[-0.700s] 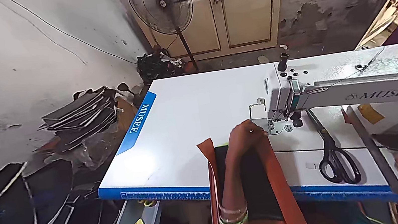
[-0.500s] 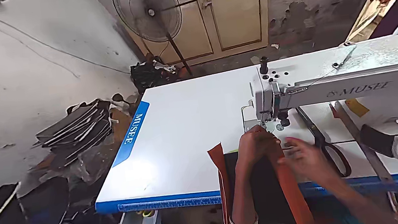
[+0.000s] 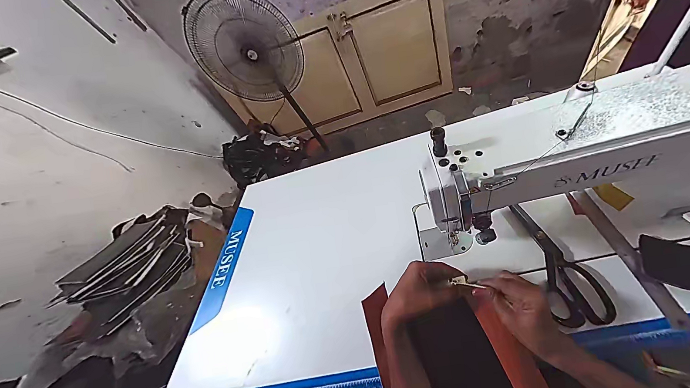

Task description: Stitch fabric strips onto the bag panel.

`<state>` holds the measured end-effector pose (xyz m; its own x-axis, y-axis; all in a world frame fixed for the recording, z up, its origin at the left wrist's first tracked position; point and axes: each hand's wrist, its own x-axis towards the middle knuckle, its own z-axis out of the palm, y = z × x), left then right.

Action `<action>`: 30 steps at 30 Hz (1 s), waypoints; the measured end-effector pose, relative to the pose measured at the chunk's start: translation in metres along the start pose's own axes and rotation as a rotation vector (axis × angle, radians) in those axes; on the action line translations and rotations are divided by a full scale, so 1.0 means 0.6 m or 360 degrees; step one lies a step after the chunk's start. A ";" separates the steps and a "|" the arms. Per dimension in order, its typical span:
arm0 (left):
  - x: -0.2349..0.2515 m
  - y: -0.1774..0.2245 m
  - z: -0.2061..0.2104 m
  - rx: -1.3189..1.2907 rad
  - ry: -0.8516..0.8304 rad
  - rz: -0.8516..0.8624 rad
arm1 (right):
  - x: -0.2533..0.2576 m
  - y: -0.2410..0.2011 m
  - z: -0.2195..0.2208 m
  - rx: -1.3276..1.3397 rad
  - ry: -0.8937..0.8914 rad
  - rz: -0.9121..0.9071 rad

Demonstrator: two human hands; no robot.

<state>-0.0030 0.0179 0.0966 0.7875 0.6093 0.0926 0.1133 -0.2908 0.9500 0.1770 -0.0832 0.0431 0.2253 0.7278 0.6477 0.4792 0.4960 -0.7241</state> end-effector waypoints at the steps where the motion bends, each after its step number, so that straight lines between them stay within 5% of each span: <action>1: 0.002 -0.002 0.004 0.0004 0.0040 -0.0016 | 0.006 -0.007 -0.001 0.0091 -0.0040 0.0211; 4: 0.009 -0.004 0.013 -0.0074 0.0124 -0.0078 | 0.047 -0.025 -0.018 0.0379 -0.0421 0.0897; 6: 0.014 -0.006 0.013 -0.0170 0.0070 -0.0078 | 0.077 -0.020 -0.031 0.0467 -0.0713 0.1078; 10: 0.024 -0.005 0.016 -0.0130 0.0084 -0.0182 | 0.110 0.004 -0.034 0.0311 -0.0947 0.1061; 15: 0.014 0.006 0.067 0.0765 0.0488 -0.0359 | 0.123 0.002 -0.017 -0.0186 -0.1142 0.1014; 19: 0.015 0.010 0.087 0.0851 0.0568 -0.0447 | 0.131 -0.007 -0.015 -0.0297 -0.1182 0.1010; 25: 0.043 -0.026 0.045 0.0743 0.0448 0.0042 | 0.149 0.026 -0.024 0.0009 -0.1139 0.1207; 30: 0.036 0.002 0.066 0.1263 0.0648 -0.0094 | 0.157 0.030 -0.014 -0.0184 -0.1172 0.1169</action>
<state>0.0382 0.0013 0.0876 0.5083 0.8101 0.2922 0.6514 -0.5836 0.4848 0.2143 -0.0098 0.0928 -0.0598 0.9595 -0.2754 0.5207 -0.2054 -0.8286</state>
